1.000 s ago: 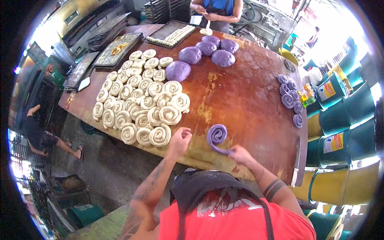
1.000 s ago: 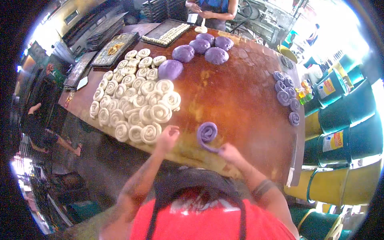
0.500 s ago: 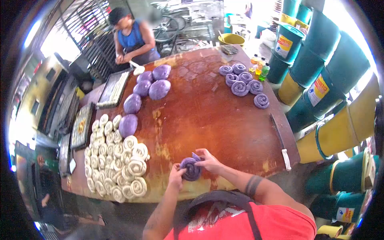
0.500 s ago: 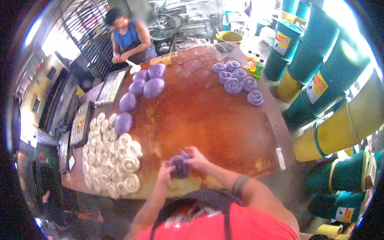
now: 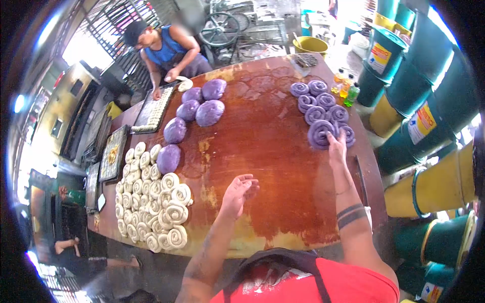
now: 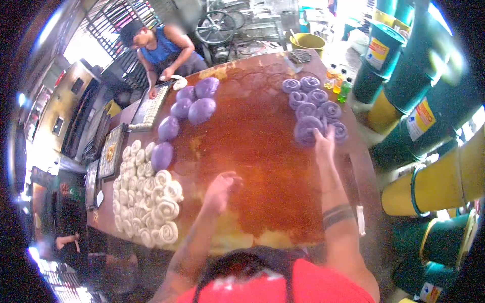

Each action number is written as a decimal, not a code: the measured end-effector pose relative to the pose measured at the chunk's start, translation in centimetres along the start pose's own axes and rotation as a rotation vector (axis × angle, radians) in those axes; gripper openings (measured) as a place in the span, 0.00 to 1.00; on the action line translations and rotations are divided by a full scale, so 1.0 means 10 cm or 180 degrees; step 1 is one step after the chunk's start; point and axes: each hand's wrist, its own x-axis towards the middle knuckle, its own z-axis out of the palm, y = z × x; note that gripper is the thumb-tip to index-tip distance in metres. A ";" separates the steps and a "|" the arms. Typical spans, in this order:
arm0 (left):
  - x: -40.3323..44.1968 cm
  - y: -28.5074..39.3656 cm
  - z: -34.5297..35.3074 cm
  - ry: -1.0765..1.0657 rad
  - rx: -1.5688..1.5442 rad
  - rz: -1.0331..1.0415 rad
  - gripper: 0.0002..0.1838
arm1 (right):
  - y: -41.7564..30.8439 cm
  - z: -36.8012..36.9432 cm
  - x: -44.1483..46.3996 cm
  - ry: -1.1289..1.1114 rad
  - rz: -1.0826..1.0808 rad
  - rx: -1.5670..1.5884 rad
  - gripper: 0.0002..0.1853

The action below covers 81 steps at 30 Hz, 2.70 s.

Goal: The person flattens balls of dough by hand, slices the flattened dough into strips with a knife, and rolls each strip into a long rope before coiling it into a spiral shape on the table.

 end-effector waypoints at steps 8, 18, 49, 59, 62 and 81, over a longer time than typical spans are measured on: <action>0.26 -0.21 -1.15 0.1121 0.0052 -0.0492 0.13 | 0.27 0.39 -1.49 -0.1210 -0.0378 -0.4553 0.40; 2.94 0.53 -2.62 0.2286 0.1530 0.0766 0.27 | 0.34 0.45 -1.63 -0.1100 -0.0633 -0.4659 0.36; 0.62 0.82 0.28 -0.0176 0.1000 0.0983 0.32 | -1.35 0.69 -1.67 -0.1862 0.1449 0.1603 0.40; -0.41 -0.84 -0.82 0.0209 0.1378 -0.0498 0.24 | -0.41 0.09 -2.92 -0.3598 -0.1851 -0.3706 0.35; -0.54 -0.73 -0.51 0.0305 0.1941 -0.0107 0.25 | -0.59 0.28 -2.61 -0.3368 -0.1182 -0.3320 0.26; -0.39 -1.33 0.41 -0.0256 0.4617 0.1357 0.51 | 0.04 -0.20 -2.77 -0.3453 -0.1651 -0.4470 0.48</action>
